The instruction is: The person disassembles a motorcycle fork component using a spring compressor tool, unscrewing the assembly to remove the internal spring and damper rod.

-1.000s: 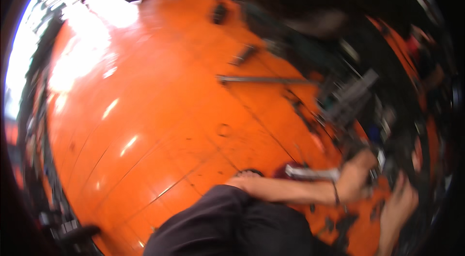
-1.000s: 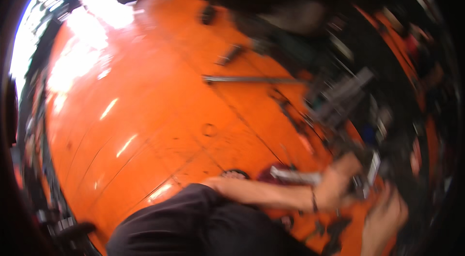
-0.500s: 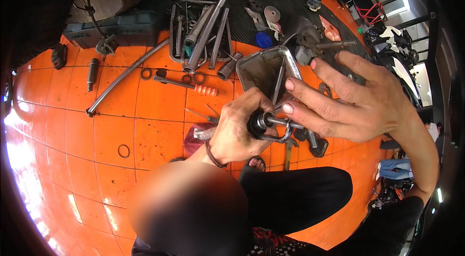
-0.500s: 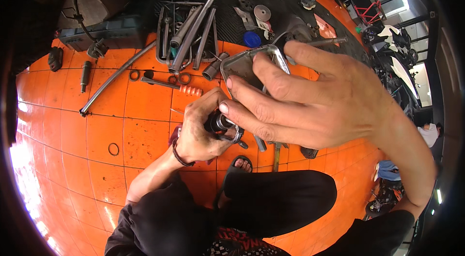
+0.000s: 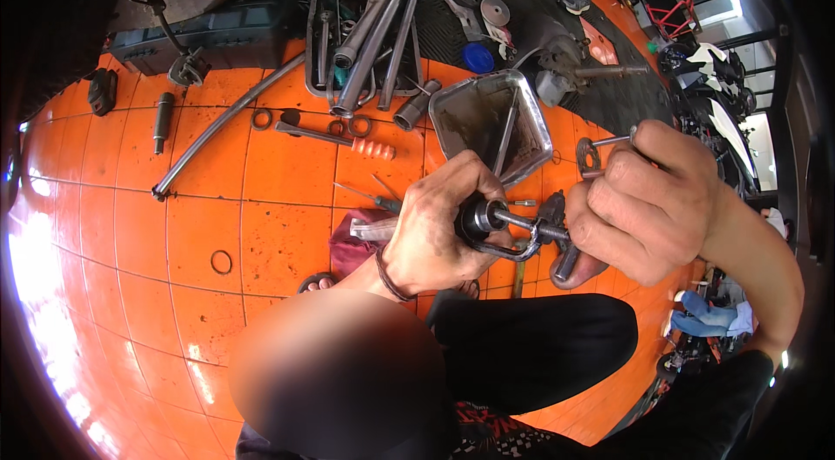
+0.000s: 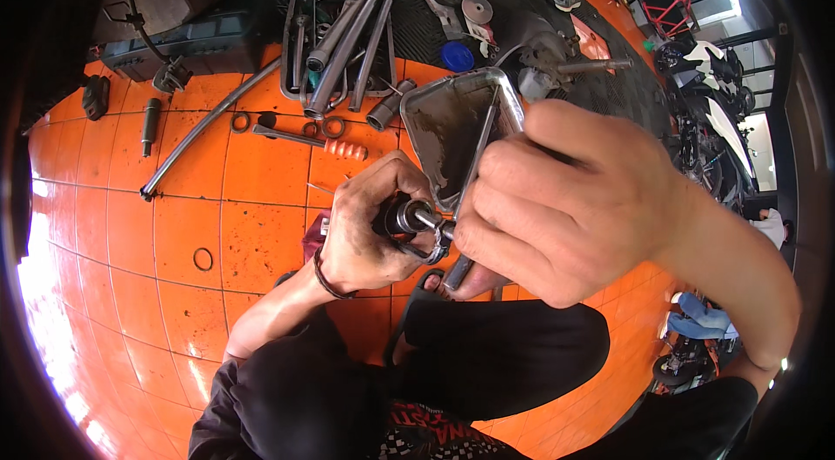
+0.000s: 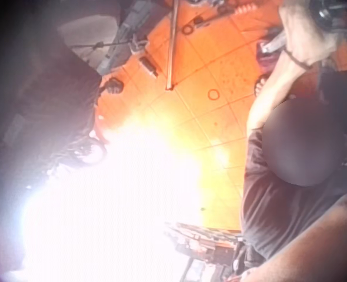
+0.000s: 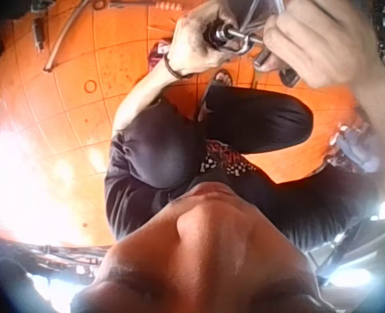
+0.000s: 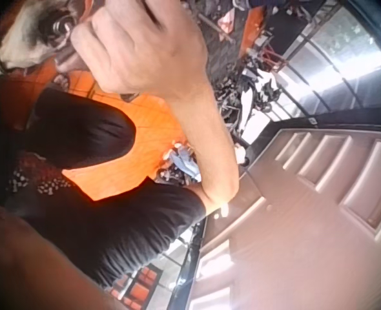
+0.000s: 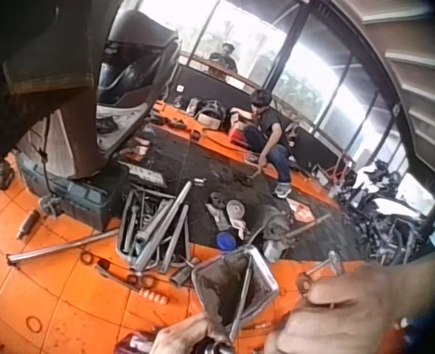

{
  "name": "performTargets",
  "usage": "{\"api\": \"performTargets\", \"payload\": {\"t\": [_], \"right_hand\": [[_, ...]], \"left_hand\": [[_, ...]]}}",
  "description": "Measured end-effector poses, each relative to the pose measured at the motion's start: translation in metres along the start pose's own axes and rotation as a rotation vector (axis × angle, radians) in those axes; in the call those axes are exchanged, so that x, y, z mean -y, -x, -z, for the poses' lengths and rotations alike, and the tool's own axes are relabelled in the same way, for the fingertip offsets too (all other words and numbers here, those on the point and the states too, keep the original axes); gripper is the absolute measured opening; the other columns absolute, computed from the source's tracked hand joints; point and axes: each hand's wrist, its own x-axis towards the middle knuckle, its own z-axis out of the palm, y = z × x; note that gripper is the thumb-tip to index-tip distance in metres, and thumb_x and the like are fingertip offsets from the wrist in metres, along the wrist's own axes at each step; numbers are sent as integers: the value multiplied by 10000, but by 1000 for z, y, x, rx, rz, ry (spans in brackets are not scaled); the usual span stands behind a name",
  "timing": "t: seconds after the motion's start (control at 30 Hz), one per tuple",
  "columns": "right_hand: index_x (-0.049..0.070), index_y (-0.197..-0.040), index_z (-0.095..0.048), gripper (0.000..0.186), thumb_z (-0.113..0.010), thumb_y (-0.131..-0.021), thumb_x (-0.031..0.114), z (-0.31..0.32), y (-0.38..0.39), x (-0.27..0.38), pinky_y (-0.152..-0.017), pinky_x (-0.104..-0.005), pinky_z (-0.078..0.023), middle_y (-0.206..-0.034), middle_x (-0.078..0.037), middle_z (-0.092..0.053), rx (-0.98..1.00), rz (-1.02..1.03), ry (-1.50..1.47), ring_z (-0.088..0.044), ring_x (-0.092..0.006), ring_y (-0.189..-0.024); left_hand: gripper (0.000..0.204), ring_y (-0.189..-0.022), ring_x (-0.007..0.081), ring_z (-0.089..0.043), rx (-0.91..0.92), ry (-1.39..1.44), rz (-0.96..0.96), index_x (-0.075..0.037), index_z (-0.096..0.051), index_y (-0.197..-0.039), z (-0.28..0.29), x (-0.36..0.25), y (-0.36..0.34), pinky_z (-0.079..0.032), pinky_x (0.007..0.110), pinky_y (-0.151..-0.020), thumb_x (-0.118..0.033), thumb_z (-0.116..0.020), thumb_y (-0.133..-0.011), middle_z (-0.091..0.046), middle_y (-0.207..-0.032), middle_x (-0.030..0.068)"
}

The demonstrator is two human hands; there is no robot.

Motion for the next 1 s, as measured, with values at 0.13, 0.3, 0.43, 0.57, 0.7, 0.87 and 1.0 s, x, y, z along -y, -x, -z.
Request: {"api": "performTargets", "payload": {"t": [0.13,0.3,0.43,0.57,0.7,0.87,1.0], "right_hand": [[57,-652,-581,535,-630,-966,487,3,-2,18,-545,-316,-330,-623,-30,-463,42,-204,7,-483,-186,-609],[36,-657,-577,567,-662,-959,508,8,-5,31,-548,-335,-326,-622,-58,-497,112,-366,-2,-480,-197,-592],[17,-693,-590,521,-692,-964,450,9,-7,36,-557,-350,-331,-640,-76,-530,122,-473,-61,-481,-214,-586],[4,-736,-607,455,-719,-955,387,11,-5,44,-568,-364,-336,-662,-90,-557,144,-580,-111,-482,-235,-579],[2,-778,-624,405,-741,-938,356,17,-13,56,-578,-378,-341,-661,-95,-558,209,-724,-182,-492,-251,-588],[-14,-947,-685,333,-732,-944,315,12,-10,42,-603,-352,-389,-710,-83,-579,51,-759,-365,-528,-213,-635],[-17,-1144,-686,254,-603,-1048,204,-79,42,68,-632,-301,-458,-765,-48,-600,-398,-1146,-702,-576,-122,-735]], "left_hand": [[261,-693,285,-619,-51,-14,-10,-26,-594,-910,-2,1,1,-510,365,-622,18,-715,-684,-565,-847,103],[223,-721,199,-639,-101,-65,20,-46,-598,-859,-3,-1,1,-514,303,-664,26,-710,-681,-635,-849,77],[238,-744,208,-654,-160,-71,20,-44,-599,-867,-8,-1,1,-522,308,-674,32,-714,-674,-642,-863,80],[269,-767,216,-662,-199,-76,10,-43,-600,-884,-14,1,2,-528,313,-685,26,-749,-671,-640,-875,82],[292,-763,213,-656,-195,-62,29,-44,-600,-890,-14,0,2,-526,316,-680,16,-782,-669,-639,-877,80],[279,-708,198,-628,-199,-148,19,-44,-591,-893,2,-3,4,-508,312,-636,2,-771,-685,-614,-843,75],[279,-700,249,-634,-280,-184,8,-49,-589,-893,22,-8,4,-527,350,-648,-9,-759,-675,-601,-816,88]]}}
